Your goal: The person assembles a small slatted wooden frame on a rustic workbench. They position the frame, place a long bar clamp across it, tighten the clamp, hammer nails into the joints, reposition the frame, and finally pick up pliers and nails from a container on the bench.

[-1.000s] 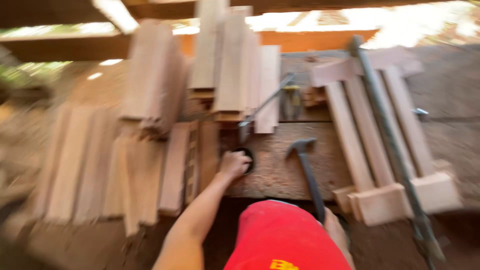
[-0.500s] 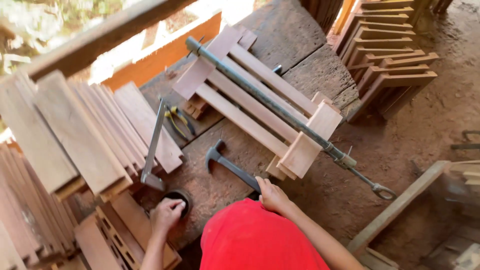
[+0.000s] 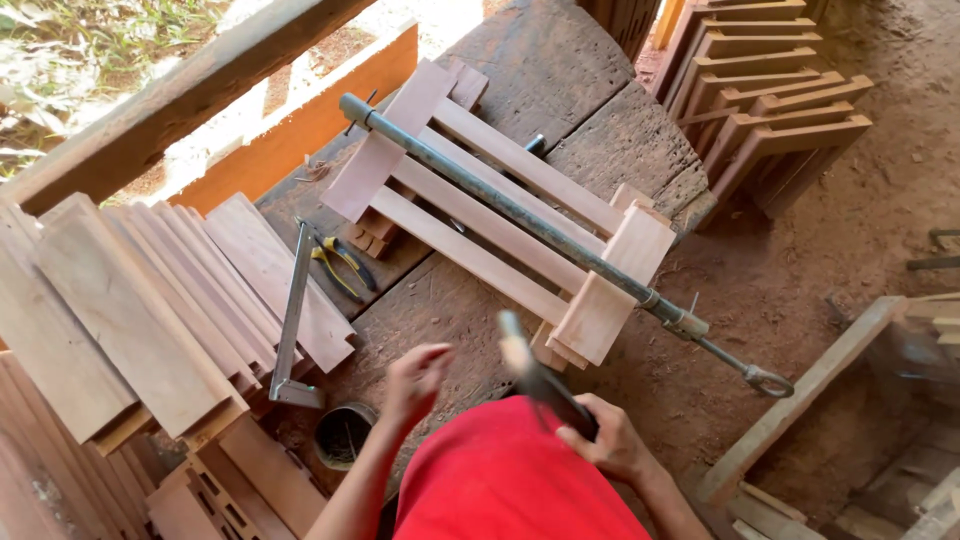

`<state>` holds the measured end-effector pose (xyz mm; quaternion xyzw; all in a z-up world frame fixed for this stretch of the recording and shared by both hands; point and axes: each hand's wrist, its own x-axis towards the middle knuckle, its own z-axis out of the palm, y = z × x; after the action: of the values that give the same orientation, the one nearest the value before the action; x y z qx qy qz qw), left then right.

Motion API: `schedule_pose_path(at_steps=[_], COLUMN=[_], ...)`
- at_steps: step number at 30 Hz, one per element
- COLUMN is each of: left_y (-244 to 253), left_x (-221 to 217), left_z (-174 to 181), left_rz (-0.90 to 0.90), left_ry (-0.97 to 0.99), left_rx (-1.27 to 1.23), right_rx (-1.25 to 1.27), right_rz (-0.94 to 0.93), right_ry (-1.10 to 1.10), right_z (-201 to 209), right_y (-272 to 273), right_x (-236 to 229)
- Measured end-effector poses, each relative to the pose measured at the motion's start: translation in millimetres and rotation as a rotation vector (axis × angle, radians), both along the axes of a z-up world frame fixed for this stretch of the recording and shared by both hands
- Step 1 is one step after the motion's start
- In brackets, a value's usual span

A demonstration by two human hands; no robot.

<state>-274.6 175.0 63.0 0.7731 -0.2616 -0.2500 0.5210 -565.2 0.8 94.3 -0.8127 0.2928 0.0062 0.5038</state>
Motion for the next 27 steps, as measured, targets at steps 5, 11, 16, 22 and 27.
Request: schedule_pose_path(at_steps=[5, 11, 16, 22, 27], left_y=[-111.9, -183.8, -192.4, -192.3, -191.0], left_x=[-30.4, -50.9, -48.7, -48.1, -47.4], left_z=[-10.7, -44.4, -72.9, -72.6, -73.6], left_rz=[-0.373, -0.586, -0.624, -0.650, -0.676], left_ry=[0.128, -0.329, -0.433, -0.365, -0.335], left_rx=[-0.048, -0.055, -0.106, -0.035, 0.023], right_rx=[-0.151, -0.207, 0.168, 0.330, 0.365], right_rz=[-0.572, -0.779, -0.896, -0.941, -0.927], right_ry=[-0.041, 0.186, 0.153, 0.154, 0.147], right_z=[-20.8, -70.6, -80.7, -69.8, -74.9], right_y=[11.0, 32.7, 39.3, 33.3, 31.7], right_x=[-30.2, -51.3, -53.3, -49.9, -53.6])
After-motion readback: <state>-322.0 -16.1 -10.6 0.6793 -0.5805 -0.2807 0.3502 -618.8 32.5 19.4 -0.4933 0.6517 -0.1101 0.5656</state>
